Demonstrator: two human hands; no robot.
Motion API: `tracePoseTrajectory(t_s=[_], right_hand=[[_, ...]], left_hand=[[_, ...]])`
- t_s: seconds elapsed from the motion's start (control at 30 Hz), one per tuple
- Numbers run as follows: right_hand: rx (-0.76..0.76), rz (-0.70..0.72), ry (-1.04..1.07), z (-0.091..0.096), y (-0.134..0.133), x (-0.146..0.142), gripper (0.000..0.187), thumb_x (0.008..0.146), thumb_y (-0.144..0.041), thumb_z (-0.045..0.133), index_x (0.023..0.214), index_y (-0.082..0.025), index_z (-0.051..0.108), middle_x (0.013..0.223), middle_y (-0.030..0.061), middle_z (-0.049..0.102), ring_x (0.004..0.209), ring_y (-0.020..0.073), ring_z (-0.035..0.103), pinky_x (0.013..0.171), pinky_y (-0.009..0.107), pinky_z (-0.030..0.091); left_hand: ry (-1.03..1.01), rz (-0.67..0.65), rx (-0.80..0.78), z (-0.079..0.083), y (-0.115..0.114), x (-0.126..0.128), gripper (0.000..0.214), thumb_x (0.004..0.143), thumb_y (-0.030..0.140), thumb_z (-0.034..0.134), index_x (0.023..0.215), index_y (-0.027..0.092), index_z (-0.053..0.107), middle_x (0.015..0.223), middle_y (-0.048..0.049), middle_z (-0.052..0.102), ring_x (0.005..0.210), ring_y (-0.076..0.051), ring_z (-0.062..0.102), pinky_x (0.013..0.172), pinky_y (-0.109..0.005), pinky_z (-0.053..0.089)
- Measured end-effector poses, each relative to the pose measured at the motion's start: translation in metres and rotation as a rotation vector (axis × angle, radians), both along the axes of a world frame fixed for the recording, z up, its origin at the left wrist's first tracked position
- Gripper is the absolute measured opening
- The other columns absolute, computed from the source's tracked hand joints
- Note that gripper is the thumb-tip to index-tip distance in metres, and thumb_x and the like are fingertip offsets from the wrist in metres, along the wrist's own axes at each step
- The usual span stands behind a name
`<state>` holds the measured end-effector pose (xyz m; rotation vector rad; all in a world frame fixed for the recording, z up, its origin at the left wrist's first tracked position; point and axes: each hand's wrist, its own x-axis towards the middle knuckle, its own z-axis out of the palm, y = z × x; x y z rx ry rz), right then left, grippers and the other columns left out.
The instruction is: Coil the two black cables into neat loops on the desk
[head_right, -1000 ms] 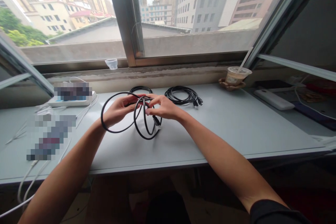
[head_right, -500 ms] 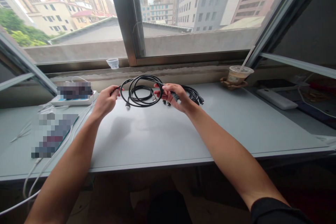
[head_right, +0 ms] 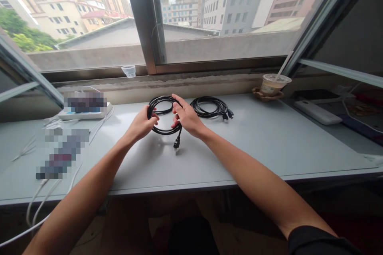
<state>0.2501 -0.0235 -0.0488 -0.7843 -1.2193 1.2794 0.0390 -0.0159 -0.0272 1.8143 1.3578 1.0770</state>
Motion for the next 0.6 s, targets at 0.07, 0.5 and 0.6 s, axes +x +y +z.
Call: tracePoseTrajectory(t_s=[0.07,0.5,0.6], right_hand=[[0.040,-0.039,-0.017,0.001,-0.001,-0.001,0.061,0.097,-0.057,0.066,0.150,-0.029,0.055,0.078,-0.0065,0.048,0.047,0.0077,0.038,0.047,0.026,0.056],[0.043,0.019,-0.193,0.012,-0.011,-0.001,0.024,0.096,-0.044,0.063,0.105,-0.023,0.055,0.078,-0.0050,0.059,0.043,0.0064,0.042,0.034,0.020,0.033],[0.035,0.002,-0.135,0.012,-0.010,-0.003,0.038,0.097,-0.049,0.065,0.124,-0.023,0.061,0.084,-0.0036,0.058,0.051,0.0070,0.047,0.046,0.024,0.051]], left_hand=[[0.017,-0.033,0.021,0.004,-0.005,0.003,0.012,0.090,0.030,0.066,0.095,0.021,0.060,0.080,-0.0010,0.066,0.068,-0.017,0.059,0.064,-0.029,0.045],[-0.050,-0.217,-0.076,0.010,-0.020,0.014,0.035,0.098,0.046,0.059,0.117,0.018,0.069,0.068,0.0025,0.048,0.054,-0.011,0.046,0.047,-0.022,0.041],[-0.281,-0.135,-0.121,0.013,-0.017,0.016,0.042,0.097,0.039,0.059,0.133,0.019,0.067,0.069,0.0036,0.044,0.049,-0.008,0.033,0.041,-0.021,0.028]])
